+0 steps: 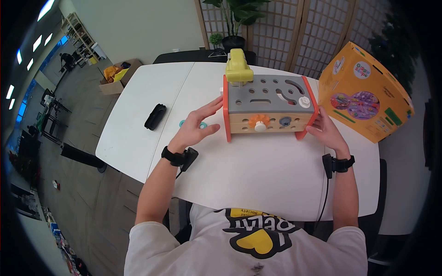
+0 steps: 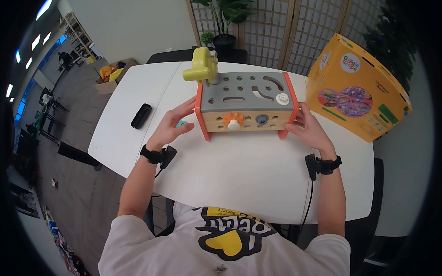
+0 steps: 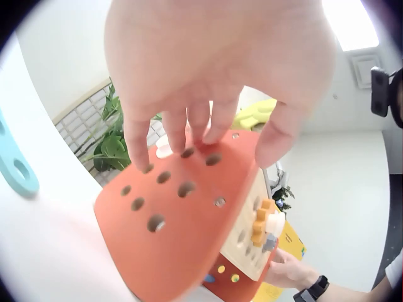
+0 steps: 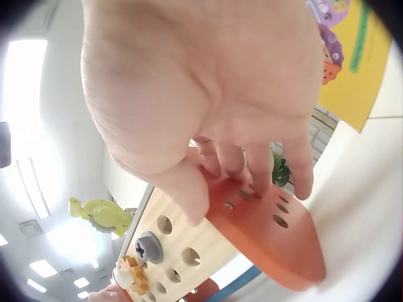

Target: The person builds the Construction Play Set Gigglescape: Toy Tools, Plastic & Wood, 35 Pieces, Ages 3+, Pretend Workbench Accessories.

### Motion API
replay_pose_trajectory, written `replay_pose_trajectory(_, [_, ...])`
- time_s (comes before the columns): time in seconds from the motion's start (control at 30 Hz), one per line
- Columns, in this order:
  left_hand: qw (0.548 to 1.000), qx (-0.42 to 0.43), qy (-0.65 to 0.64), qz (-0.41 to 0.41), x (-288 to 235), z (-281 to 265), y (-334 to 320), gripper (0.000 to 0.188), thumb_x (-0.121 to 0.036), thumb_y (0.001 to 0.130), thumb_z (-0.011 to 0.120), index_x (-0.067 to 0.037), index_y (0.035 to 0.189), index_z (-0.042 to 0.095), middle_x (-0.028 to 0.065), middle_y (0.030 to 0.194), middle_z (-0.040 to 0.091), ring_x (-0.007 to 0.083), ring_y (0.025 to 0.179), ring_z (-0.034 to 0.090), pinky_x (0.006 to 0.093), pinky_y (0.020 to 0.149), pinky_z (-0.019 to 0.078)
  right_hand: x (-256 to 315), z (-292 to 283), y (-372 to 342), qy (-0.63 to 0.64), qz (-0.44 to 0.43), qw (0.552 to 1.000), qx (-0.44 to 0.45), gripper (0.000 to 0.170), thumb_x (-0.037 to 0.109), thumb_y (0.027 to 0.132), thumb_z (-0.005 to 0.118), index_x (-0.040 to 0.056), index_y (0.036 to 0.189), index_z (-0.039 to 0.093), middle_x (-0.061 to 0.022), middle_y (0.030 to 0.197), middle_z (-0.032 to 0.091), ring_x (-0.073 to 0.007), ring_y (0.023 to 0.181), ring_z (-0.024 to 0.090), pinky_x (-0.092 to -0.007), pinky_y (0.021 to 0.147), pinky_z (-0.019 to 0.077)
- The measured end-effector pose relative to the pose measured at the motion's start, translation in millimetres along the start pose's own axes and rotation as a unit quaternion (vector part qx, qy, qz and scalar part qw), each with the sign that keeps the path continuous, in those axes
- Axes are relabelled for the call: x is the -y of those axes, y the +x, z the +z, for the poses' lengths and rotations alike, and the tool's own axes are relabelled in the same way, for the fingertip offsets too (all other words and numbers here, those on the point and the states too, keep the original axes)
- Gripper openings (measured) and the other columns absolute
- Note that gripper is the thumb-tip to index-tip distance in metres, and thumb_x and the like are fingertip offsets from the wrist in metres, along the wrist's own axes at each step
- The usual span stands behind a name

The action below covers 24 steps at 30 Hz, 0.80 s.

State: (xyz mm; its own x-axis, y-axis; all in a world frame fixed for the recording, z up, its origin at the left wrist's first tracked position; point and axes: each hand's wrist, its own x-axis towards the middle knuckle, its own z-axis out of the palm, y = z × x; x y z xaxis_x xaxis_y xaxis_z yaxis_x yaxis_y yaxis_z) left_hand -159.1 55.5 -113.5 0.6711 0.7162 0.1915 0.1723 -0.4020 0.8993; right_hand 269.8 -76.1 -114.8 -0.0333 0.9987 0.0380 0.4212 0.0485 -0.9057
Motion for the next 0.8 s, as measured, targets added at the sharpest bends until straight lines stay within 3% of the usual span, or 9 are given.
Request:
replay_pose_trajectory(0.13, [0.956,-0.020,0.277,-0.093,20.5,-35.1,-16.4,0.060,-0.015,0.079,0.079,-0.008,0.138,0.065,0.0121,0.153,0.053,0.0326,0.142,0.047,0.0432,0.118,0.0402,10.2,-4.6,-2.8,0.007,0.015,1.000,-0.010,0.077,0.019,0.093,0.077,0.0098,0.154,0.030,-0.0195,0.147,0.054,-0.0316,0.132,0.057,-0.0456,0.112,0.0441])
replay_pose_trajectory(0.17, [0.936,-0.022,0.344,-0.070,35.0,-42.1,-25.5,0.052,-0.010,0.080,0.078,-0.006,0.131,0.068,0.0119,0.147,0.058,0.0340,0.136,0.051,0.0429,0.114,0.0447,12.1,-2.6,-2.9,0.005,-0.005,1.000,-0.020,0.077,0.019,0.094,0.075,0.0106,0.155,0.029,-0.0191,0.147,0.055,-0.0310,0.132,0.057,-0.0448,0.111,0.0443])
replay_pose_trajectory(0.27, [0.923,0.022,0.379,-0.069,65.1,-60.4,-36.9,0.048,-0.004,0.080,0.079,-0.004,0.127,0.069,0.0132,0.136,0.065,0.0337,0.125,0.059,0.0423,0.104,0.0509,13.2,4.2,-0.4,0.010,-0.054,0.997,-0.047,0.075,0.021,0.099,0.070,0.0126,0.159,0.026,-0.0180,0.146,0.056,-0.0292,0.130,0.058,-0.0425,0.109,0.0445])
replay_pose_trajectory(0.37, [0.917,0.028,0.387,-0.097,65.9,-64.6,-36.4,0.044,0.000,0.079,0.079,-0.003,0.121,0.070,0.0127,0.127,0.068,0.0340,0.115,0.064,0.0433,0.098,0.0526,6.8,8.9,6.1,0.025,-0.075,0.995,-0.062,0.070,0.023,0.103,0.064,0.0131,0.160,0.024,-0.0174,0.144,0.057,-0.0276,0.129,0.059,-0.0405,0.108,0.0442])
replay_pose_trajectory(0.47, [0.910,-0.029,0.413,-0.012,66.6,-62.8,-34.9,0.038,-0.001,0.081,0.079,-0.002,0.118,0.071,0.0119,0.117,0.071,0.0315,0.106,0.067,0.0404,0.091,0.0547,10.9,12.4,7.1,0.018,-0.079,0.995,-0.065,0.066,0.024,0.106,0.059,0.0129,0.161,0.024,-0.0170,0.143,0.057,-0.0267,0.128,0.059,-0.0391,0.107,0.0439])
replay_pose_trajectory(0.57, [0.945,-0.139,0.294,-0.038,20.9,-50.7,-21.8,0.036,-0.005,0.081,0.079,-0.003,0.117,0.072,0.0110,0.111,0.072,0.0252,0.096,0.066,0.0346,0.084,0.0549,10.3,11.6,8.7,0.023,-0.081,0.995,-0.062,0.066,0.025,0.107,0.058,0.0129,0.161,0.024,-0.0171,0.141,0.058,-0.0263,0.126,0.059,-0.0390,0.107,0.0440])
replay_pose_trajectory(0.67, [0.943,-0.227,0.242,0.023,-1.4,-49.1,-8.6,0.035,-0.009,0.080,0.081,-0.004,0.113,0.074,0.0087,0.104,0.075,0.0192,0.086,0.065,0.0294,0.078,0.0530,9.3,12.0,11.3,0.027,-0.087,0.994,-0.061,0.065,0.025,0.107,0.058,0.0127,0.162,0.024,-0.0172,0.141,0.057,-0.0255,0.125,0.059,-0.0391,0.107,0.0439])
replay_pose_trajectory(0.7, [0.953,-0.224,0.205,0.011,-9.3,-49.4,-3.9,0.038,-0.004,0.080,0.079,-0.001,0.117,0.071,0.0093,0.112,0.075,0.0150,0.095,0.064,0.0294,0.083,0.0515,7.9,12.3,12.9,0.031,-0.090,0.994,-0.061,0.065,0.024,0.107,0.058,0.0126,0.161,0.025,-0.0172,0.142,0.057,-0.0251,0.125,0.059,-0.0390,0.107,0.0439])
replay_pose_trajectory(0.8, [0.972,-0.178,0.141,0.065,-34.6,-41.3,13.7,0.035,-0.003,0.081,0.078,-0.001,0.116,0.071,0.0078,0.110,0.074,0.0150,0.096,0.064,0.0295,0.084,0.0506,4.5,12.9,18.2,0.040,-0.098,0.992,-0.063,0.063,0.021,0.107,0.056,0.0122,0.161,0.025,-0.0168,0.142,0.056,-0.0245,0.126,0.058,-0.0389,0.108,0.0437])
